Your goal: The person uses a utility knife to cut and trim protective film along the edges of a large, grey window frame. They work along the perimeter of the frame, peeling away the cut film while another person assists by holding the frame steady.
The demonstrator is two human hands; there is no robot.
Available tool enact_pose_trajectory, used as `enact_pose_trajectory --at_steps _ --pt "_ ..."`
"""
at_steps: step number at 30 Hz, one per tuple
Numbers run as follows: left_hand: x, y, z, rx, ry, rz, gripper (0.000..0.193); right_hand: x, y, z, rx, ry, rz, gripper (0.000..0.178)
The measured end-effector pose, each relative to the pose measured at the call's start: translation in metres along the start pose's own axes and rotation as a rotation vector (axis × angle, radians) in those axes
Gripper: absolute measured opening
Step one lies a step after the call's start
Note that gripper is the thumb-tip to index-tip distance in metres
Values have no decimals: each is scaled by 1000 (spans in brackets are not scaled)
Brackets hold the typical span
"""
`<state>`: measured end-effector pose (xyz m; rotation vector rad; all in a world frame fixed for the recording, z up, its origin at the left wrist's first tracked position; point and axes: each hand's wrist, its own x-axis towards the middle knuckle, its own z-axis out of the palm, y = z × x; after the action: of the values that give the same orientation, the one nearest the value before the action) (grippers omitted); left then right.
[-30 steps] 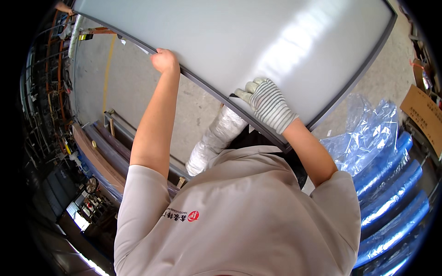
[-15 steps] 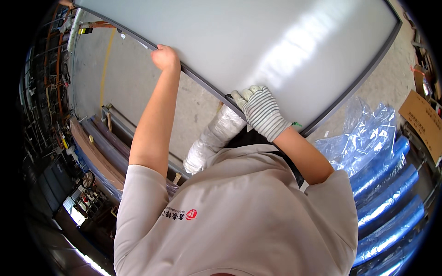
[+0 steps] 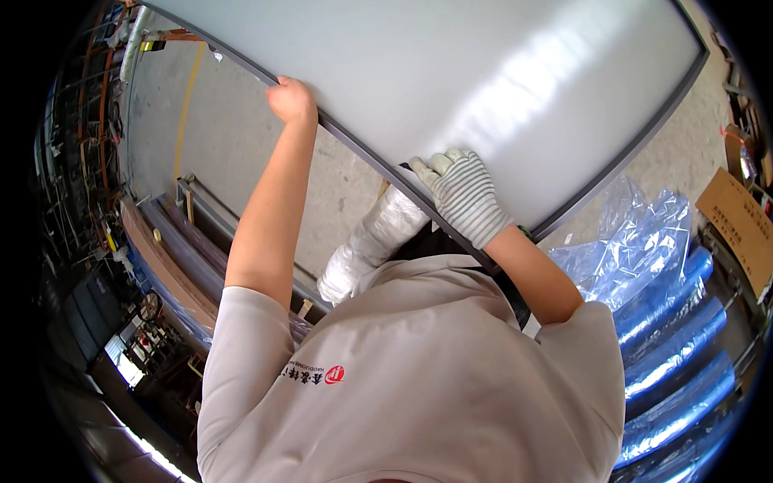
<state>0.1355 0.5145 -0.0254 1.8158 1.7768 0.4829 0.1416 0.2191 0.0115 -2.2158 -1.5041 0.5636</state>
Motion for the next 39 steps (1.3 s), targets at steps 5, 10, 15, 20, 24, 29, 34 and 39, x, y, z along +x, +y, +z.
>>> enact_pose_trajectory --at_steps 5,10,15,20,24,29,34,39 --pt "4 -6 4 25 18 20 35 -14 1 15 2 67 -28 49" --pt "3 -5 5 -46 -2 -3 35 -14 -6 15 36 124 119 37" --pt "-1 3 0 -29 -1 2 36 -13 -7 9 421 262 193 24" --pt "-14 -27 -8 284 366 878 38 -64 16 -6 731 434 454 20" --pt "-97 -46 -64 475 -233 1437 25 -96 26 -4 872 561 549 18" --pt "-177 -62 -88 138 -722 1460 13 -102 25 -7 895 523 586 19" --pt "-247 -62 -119 -383 -1763 476 14 -82 23 -15 915 437 549 20" --pt "-231 -91 -125 -352 -1217 593 12 -41 -4 -4 126 152 226 20"
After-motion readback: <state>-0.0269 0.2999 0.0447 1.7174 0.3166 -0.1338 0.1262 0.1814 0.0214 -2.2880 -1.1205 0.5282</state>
